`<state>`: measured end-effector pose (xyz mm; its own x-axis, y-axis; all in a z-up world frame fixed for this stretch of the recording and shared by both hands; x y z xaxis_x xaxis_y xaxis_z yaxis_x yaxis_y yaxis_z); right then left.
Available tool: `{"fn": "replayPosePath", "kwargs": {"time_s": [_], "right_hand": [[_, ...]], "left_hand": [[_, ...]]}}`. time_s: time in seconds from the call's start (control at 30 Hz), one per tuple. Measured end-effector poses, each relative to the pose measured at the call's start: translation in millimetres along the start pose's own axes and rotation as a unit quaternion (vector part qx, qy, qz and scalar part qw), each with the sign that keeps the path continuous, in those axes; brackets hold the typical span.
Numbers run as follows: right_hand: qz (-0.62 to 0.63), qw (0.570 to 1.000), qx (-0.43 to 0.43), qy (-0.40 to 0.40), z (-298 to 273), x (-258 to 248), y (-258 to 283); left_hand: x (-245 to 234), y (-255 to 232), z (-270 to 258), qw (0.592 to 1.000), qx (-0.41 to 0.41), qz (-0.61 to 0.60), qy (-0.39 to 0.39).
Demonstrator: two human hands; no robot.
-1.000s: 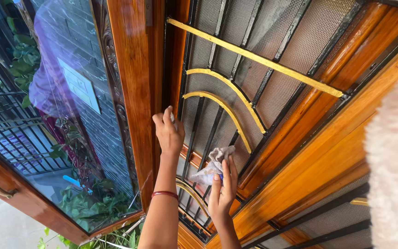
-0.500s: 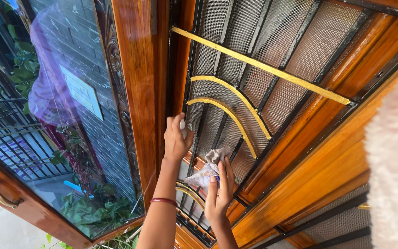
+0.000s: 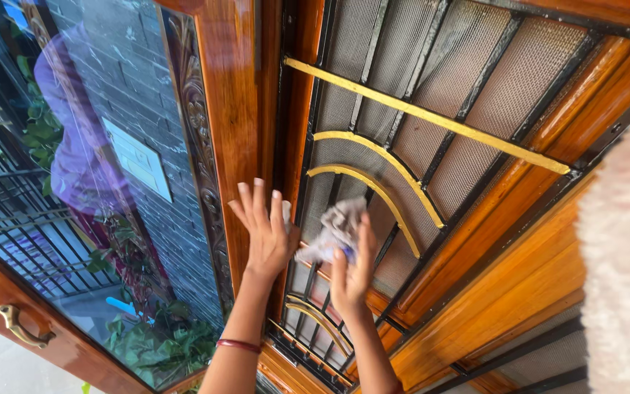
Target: The person sprays a cleaning solution onto a wooden window frame with metal grilles and wipes it with a cloth. The person repeatedly sprays and wipes different sections of the frame and grilles.
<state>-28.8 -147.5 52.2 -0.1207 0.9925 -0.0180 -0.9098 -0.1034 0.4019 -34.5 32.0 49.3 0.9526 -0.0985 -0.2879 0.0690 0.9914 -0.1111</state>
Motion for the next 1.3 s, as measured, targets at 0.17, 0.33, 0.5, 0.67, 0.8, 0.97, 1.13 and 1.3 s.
{"fn": "replayPosePath", "kwargs": {"time_s": [0.17,0.33,0.5,0.67,0.8,0.97,1.13,1.3], "right_hand": [[-0.082,0.992,-0.099,-0.01,62.7,66.9,-30.9],[-0.058,0.992,-0.107,0.027,111.1,131.2,-54.1],[-0.094,0.986,-0.112,0.077,119.3,152.9,-68.7],[-0.113,0.982,-0.109,0.108,100.5,155.8,-75.3],[-0.109,0.981,-0.092,0.129,83.3,152.8,-79.5],[-0.101,0.985,-0.08,0.119,64.2,156.2,-83.7],[-0.082,0.987,-0.072,0.12,46.7,155.0,-93.8],[-0.11,0.982,-0.038,0.15,23.3,150.6,-103.9]], "left_hand": [[4.1,32.8,1.3,0.989,-0.074,0.086,0.096],[1.7,44.1,-17.9,0.99,-0.078,0.08,0.085],[5.5,58.8,-30.8,0.995,-0.065,0.037,0.064],[12.5,64.2,-35.6,0.995,-0.059,0.046,0.068],[17.1,63.4,-37.4,0.995,-0.063,0.052,0.056],[20.1,66.1,-41.2,0.995,-0.061,0.06,0.053],[18.1,72.4,-44.9,0.996,-0.053,0.04,0.065],[12.1,77.7,-47.8,0.997,-0.038,0.027,0.063]]}}
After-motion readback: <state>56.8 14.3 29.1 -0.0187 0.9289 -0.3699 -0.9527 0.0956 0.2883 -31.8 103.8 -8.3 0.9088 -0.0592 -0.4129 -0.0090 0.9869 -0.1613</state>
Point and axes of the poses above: each hand's wrist, its own z-axis towards the middle knuckle, its own x-axis out of the palm, y = z × x, the point moved 3 cm from there along z, towards the middle knuckle, and after that the axes turned 7 degrees about z, right-handed, at the moved point
